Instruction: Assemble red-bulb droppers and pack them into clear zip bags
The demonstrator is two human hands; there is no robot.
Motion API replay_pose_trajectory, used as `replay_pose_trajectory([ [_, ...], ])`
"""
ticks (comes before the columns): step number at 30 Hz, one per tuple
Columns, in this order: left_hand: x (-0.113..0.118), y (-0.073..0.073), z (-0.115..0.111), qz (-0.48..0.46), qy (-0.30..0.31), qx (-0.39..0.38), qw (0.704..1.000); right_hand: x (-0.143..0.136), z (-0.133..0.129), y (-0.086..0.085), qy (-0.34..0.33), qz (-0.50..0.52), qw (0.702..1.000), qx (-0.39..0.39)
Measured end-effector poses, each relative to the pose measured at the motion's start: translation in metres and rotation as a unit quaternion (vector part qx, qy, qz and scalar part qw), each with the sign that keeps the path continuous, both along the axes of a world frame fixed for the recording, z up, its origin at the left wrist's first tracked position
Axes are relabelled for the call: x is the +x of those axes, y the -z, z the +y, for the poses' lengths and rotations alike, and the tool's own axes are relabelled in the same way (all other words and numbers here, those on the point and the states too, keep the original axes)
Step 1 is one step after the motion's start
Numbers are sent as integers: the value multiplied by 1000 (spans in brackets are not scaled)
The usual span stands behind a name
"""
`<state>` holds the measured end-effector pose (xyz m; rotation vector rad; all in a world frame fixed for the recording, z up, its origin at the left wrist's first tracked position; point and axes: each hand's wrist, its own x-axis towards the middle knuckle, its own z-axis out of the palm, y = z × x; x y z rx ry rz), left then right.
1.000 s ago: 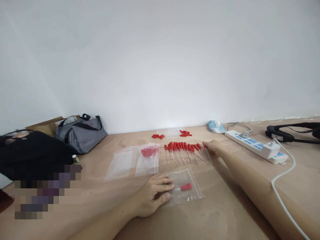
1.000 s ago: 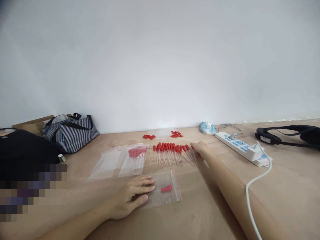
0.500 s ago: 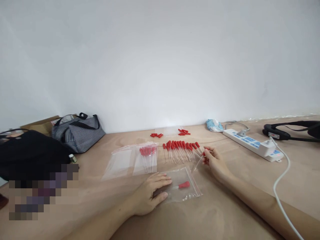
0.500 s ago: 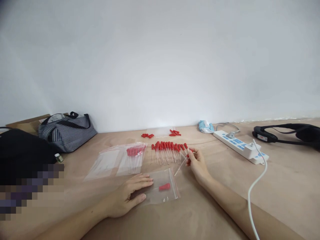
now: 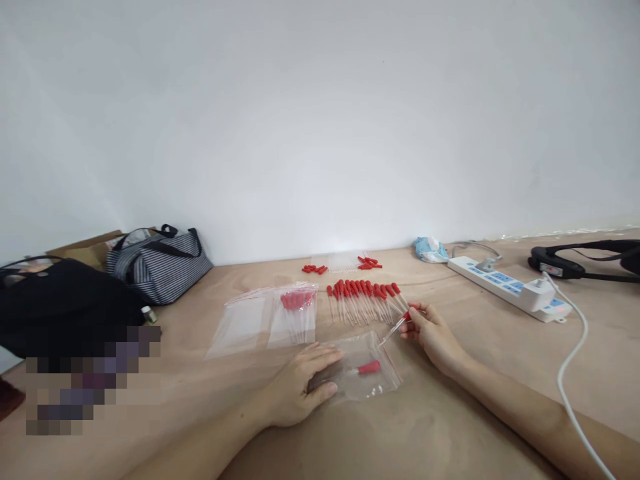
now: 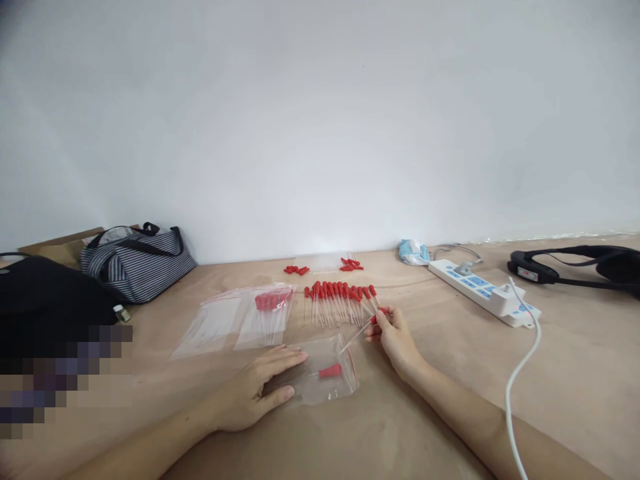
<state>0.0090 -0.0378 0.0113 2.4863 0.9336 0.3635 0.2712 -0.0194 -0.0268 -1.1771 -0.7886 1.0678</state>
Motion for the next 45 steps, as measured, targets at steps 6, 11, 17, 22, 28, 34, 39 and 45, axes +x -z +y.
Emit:
replay_pose_trajectory([
  [6,-1,0,0,-7,-5,-8,1000,-3,-8,-2,-21,0,1000,8],
  [11,-1,1,0,-4,-20,-22,1000,-16,-21,-4,-124,-10,992,11],
  [17,1,-1,-2,5,-27,-17,999,-16,-24,-3,-266,-160,951,-1],
  [22,1,-1,-1,0,-11,-15,1000,-18,-15,-5,-329,-214,920,-1],
  [28,2,-2,-2,-13,-8,-2,1000,-22,-11,-2,-354,-242,900,76],
  [34,1,1,0,-12,-3,6,1000,-10,7,9,-197,-326,921,80],
  [39,1,0,3,-14,26,-6,1000,34,52,-11,-16,-501,865,-36],
  [45,1,-5,1,7,25,-14,1000,58,92,-14,25,-524,836,-160],
])
